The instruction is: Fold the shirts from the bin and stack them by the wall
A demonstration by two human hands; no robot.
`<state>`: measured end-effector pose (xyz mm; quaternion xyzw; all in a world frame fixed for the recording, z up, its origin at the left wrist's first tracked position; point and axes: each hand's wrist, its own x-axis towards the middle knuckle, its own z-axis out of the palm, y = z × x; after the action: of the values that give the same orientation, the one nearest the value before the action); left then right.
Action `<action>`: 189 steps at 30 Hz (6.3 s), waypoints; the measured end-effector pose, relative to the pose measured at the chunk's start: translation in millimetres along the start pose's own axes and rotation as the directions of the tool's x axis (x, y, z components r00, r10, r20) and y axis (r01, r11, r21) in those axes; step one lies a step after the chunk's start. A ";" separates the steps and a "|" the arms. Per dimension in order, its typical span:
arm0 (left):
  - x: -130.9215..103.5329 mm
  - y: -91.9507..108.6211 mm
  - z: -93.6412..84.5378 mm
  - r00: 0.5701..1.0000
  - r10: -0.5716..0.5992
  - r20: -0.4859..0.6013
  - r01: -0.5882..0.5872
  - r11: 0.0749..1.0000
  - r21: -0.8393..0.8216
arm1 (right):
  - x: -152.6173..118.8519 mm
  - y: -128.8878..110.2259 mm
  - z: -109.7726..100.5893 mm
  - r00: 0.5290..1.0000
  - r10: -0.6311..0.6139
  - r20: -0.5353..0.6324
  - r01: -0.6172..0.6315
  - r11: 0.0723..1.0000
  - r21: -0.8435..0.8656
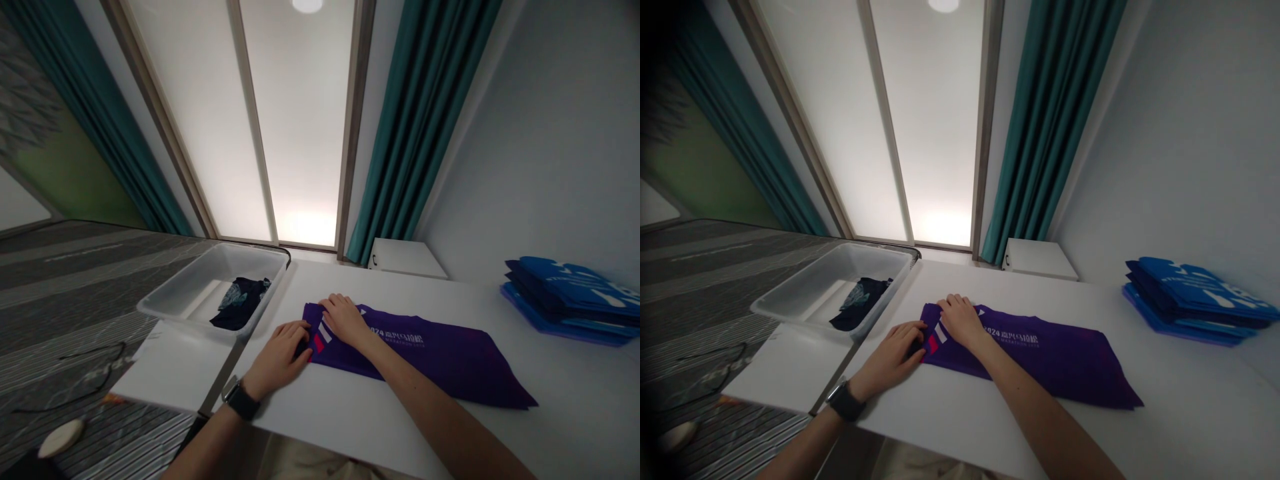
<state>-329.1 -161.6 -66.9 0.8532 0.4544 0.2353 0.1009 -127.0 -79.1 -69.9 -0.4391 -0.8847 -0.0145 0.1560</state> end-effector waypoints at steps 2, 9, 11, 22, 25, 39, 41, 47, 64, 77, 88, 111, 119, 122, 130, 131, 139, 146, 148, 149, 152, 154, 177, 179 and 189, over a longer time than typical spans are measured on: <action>-0.6 -0.5 0.3 1.000 0.003 -0.029 -0.003 1.000 0.007 | -6.2 5.3 -2.9 0.999 0.027 -0.034 -0.026 1.000 0.016; 13.8 7.1 9.7 0.995 0.078 -0.057 -0.071 0.990 0.124 | -27.4 24.6 -1.5 0.994 0.105 -0.030 -0.106 0.994 -0.028; 24.8 9.8 16.8 0.998 0.063 -0.021 -0.060 0.988 0.144 | -28.9 25.9 1.0 0.993 0.120 -0.014 -0.120 0.992 -0.035; 46.8 2.9 44.7 1.000 -0.027 0.005 0.026 0.995 0.100 | -33.2 59.9 0.7 0.968 0.249 -0.029 -0.249 0.968 0.001; 46.5 3.8 41.9 1.000 -0.021 -0.002 0.022 0.997 0.068 | -37.3 69.9 0.7 0.962 0.271 -0.021 -0.270 0.962 0.033; 44.7 -3.0 46.9 0.997 -0.030 -0.066 0.035 0.997 0.072 | -34.3 66.1 -1.3 0.952 0.300 -0.065 -0.302 0.953 -0.033; 44.2 -8.1 46.2 0.993 -0.068 -0.096 0.074 0.996 0.056 | -37.6 69.2 -2.6 0.948 0.309 -0.078 -0.311 0.950 -0.013; 44.4 -12.0 32.4 0.959 -0.170 -0.227 0.159 0.985 -0.065 | -45.6 61.6 -9.7 0.969 0.206 -0.135 -0.197 0.977 0.077; 36.7 -6.9 47.3 0.999 -0.045 0.001 0.041 0.932 0.359 | -46.7 21.3 4.2 0.985 0.107 0.136 -0.117 0.991 0.063; 36.5 -16.5 47.4 0.981 -0.183 -0.068 0.195 0.896 0.398 | -72.0 58.5 -9.8 0.935 0.293 0.201 -0.298 0.955 -0.006; 51.5 27.2 46.5 0.994 0.057 -0.091 -0.024 0.945 0.325 | -68.1 55.4 -6.2 0.911 0.347 0.223 -0.350 0.937 -0.028; 49.5 5.7 43.2 1.000 -0.002 -0.007 0.004 0.934 0.357 | -133.0 121.3 -32.3 0.924 0.370 0.092 -0.376 0.925 0.057; 113.4 85.5 67.1 0.975 0.217 0.055 -0.223 0.961 0.162 | -210.7 171.4 -45.5 0.909 0.416 -0.024 -0.414 0.909 0.052; 139.4 117.5 83.8 0.952 0.291 0.097 -0.301 0.947 0.110 | -236.3 175.4 -45.9 0.903 0.429 -0.021 -0.428 0.903 0.036; 194.2 172.7 135.6 0.886 0.430 0.174 -0.447 0.892 0.070 | -266.6 167.7 -51.4 0.908 0.419 -0.009 -0.418 0.905 -0.077; 199.5 174.7 140.2 0.880 0.437 0.185 -0.455 0.887 0.073 | -268.9 167.3 -51.2 0.905 0.425 -0.016 -0.425 0.901 -0.089; 221.7 173.6 153.1 0.756 0.591 0.281 -0.637 0.763 0.109 | -281.4 157.2 -56.9 0.891 0.448 -0.077 -0.455 0.878 -0.147; 223.7 175.4 155.7 0.773 0.571 0.277 -0.611 0.787 0.082 | -283.4 147.9 -64.1 0.933 0.359 -0.026 -0.360 0.924 -0.127; 225.4 176.4 155.8 0.780 0.563 0.273 -0.598 0.799 0.060 | -285.6 147.0 -63.7 0.932 0.361 -0.020 -0.360 0.922 -0.145; 226.3 176.7 155.8 0.781 0.563 0.271 -0.595 0.802 0.049 | -286.7 146.7 -63.6 0.932 0.363 -0.017 -0.361 0.920 -0.153; 228.3 177.1 155.9 0.792 0.555 0.254 -0.577 0.817 0.014 | -288.7 146.0 -63.9 0.932 0.362 0.001 -0.357 0.920 -0.163; 229.0 176.8 156.0 0.809 0.535 0.243 -0.551 0.835 -0.003 | -289.2 145.7 -64.2 0.932 0.364 0.003 -0.359 0.920 -0.158; 234.3 124.4 149.4 0.877 0.409 0.253 -0.437 0.898 0.060 | -284.7 140.5 -71.0 0.912 0.410 0.032 -0.404 0.908 -0.114; 233.8 124.0 151.1 0.884 0.400 0.243 -0.425 0.903 0.060 | -285.2 140.6 -71.3 0.911 0.411 0.027 -0.407 0.908 -0.103; 222.0 98.4 116.3 0.923 0.345 0.171 -0.368 0.921 0.129 | -263.0 150.0 -63.3 0.885 0.452 -0.111 -0.454 0.891 0.008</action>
<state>-94.4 -29.9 -61.1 0.9419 0.2996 0.1504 0.0209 155.7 -200.5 -102.3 -0.6331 -0.7479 -0.0099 0.1992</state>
